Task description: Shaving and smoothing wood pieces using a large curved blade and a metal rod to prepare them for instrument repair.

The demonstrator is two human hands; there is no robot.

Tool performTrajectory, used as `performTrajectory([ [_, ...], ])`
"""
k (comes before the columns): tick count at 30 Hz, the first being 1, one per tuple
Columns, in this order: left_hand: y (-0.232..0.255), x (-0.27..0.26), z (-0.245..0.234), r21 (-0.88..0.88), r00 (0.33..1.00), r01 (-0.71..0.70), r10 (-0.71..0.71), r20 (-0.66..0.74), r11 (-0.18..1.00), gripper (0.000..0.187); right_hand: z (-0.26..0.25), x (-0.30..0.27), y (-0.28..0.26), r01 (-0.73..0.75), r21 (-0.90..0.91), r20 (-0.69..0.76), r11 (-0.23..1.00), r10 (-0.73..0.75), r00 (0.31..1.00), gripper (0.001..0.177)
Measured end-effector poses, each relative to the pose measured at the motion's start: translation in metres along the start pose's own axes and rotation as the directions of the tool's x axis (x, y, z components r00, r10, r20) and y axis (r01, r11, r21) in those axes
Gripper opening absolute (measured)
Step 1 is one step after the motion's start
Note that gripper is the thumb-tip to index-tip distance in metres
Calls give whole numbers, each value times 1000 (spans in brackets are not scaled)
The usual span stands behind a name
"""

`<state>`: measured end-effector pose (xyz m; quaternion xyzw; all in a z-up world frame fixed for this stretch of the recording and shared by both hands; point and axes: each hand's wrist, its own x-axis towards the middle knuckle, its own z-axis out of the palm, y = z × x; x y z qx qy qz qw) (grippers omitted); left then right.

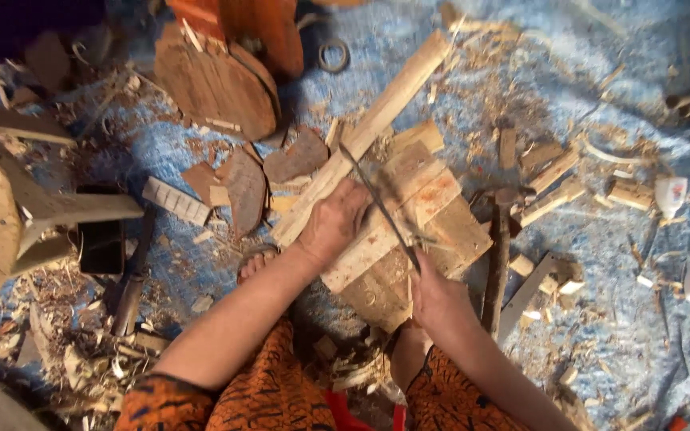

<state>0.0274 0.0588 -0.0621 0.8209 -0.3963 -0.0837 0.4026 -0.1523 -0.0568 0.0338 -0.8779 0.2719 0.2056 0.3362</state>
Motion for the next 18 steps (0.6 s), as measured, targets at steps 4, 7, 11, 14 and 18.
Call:
performTrajectory([
  [4,3,-3,-4,-137,994,105,-102,30,985,19,-3,-2,2,14,-2,-28,1000,-14,1000,43],
  [7,-9,-16,-6,-136,985,173,-168,47,976,33,-7,-9,5,-33,5,-42,999,33,999,41],
  [11,-16,-30,-27,-183,947,319,-309,84,930,33,1,-4,22,10,-98,-112,995,-21,993,40],
  [14,-27,-43,-24,-144,956,293,-292,34,945,34,9,8,10,-55,-237,125,970,87,988,53],
  [18,-27,-40,-26,-154,974,219,-225,-23,963,30,15,7,18,-95,-148,116,984,113,987,44],
])
